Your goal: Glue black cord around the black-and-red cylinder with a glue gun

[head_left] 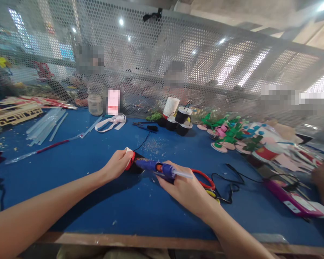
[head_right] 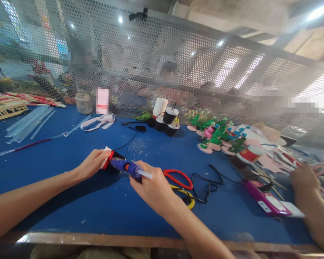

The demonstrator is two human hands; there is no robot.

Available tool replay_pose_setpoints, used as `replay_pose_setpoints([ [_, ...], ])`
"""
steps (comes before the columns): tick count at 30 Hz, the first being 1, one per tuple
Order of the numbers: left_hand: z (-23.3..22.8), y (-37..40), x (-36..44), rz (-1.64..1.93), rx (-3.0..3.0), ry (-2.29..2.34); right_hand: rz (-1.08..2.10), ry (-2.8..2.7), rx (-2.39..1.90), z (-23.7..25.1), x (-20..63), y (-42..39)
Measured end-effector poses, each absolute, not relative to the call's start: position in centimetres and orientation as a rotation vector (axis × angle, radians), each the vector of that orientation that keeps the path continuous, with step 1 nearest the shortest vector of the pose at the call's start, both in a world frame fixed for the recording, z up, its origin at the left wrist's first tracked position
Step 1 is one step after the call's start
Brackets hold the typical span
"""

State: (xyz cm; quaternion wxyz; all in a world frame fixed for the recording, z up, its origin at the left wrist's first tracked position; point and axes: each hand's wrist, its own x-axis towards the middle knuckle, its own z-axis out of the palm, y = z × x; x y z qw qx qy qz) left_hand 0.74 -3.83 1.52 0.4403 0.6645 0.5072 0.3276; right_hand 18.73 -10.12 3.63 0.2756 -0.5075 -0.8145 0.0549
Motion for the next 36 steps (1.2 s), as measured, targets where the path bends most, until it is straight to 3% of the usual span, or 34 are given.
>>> replay_pose_setpoints([
  [36,1.22,-3.99,0.49,0.801,1.686,1.170,0.116,-2.143,-1.345,3.23,19.26,-9.92],
])
